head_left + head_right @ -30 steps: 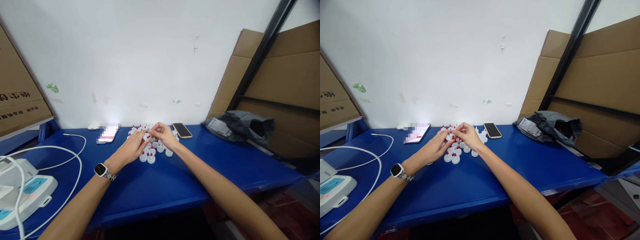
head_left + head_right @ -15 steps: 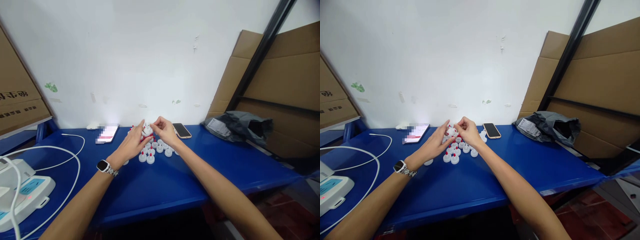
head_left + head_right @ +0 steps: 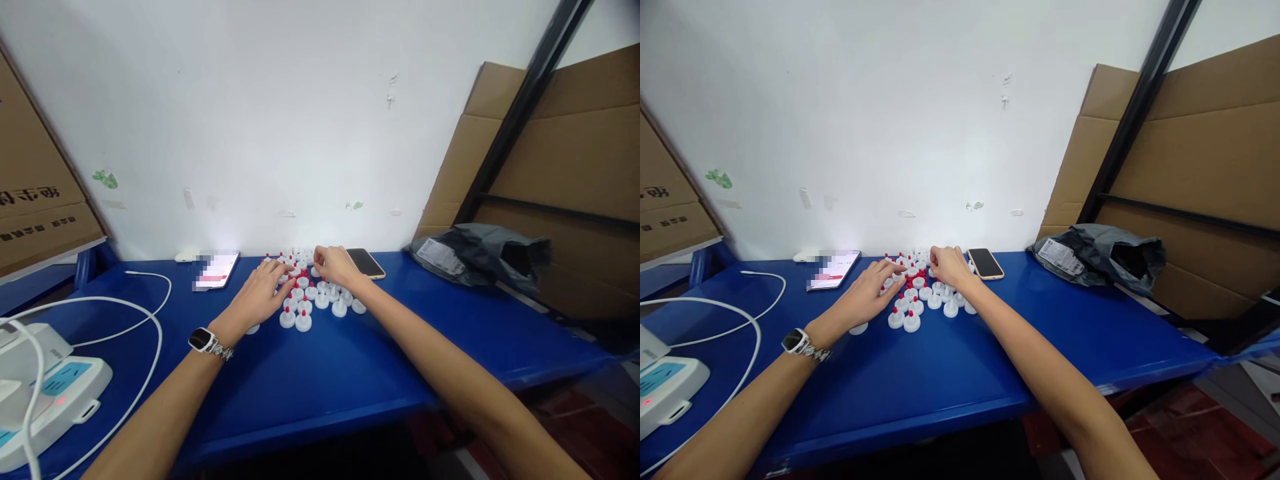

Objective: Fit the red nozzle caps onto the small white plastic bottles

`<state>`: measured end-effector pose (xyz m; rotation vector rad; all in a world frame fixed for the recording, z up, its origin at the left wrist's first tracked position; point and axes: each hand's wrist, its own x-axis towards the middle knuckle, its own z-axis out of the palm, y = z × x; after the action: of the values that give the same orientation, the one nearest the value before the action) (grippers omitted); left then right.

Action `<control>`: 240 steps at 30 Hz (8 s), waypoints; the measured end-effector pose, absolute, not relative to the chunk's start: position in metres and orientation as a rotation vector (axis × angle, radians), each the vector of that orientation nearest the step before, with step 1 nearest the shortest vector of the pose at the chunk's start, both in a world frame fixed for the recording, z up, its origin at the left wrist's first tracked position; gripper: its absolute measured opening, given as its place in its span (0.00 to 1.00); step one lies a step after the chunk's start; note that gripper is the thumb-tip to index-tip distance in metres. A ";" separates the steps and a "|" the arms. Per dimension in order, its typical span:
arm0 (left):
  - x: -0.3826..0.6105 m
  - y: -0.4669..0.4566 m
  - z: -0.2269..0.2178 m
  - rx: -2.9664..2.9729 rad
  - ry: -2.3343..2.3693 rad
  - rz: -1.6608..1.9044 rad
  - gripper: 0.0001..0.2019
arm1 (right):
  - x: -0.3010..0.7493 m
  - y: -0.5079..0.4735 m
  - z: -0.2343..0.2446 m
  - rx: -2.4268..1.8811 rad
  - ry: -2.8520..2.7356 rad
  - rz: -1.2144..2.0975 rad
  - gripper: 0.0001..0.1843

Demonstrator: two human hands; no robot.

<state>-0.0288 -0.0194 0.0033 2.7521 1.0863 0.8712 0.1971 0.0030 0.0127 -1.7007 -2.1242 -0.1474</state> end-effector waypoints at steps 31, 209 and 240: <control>-0.029 -0.021 0.003 2.763 1.071 0.814 0.16 | 0.198 0.034 0.006 -1.638 -2.093 0.160 0.05; -0.024 -0.032 0.003 2.670 0.982 0.872 0.21 | 0.155 -0.033 0.001 -0.855 -1.366 0.939 0.21; -0.039 -0.018 0.011 2.678 1.007 1.004 0.19 | 0.202 -0.052 0.025 -1.462 -2.248 0.442 0.12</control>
<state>-0.0394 -0.0184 0.0112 2.6785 1.0071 1.0036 0.2016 -0.0523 0.0250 -1.4619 -2.2482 0.4424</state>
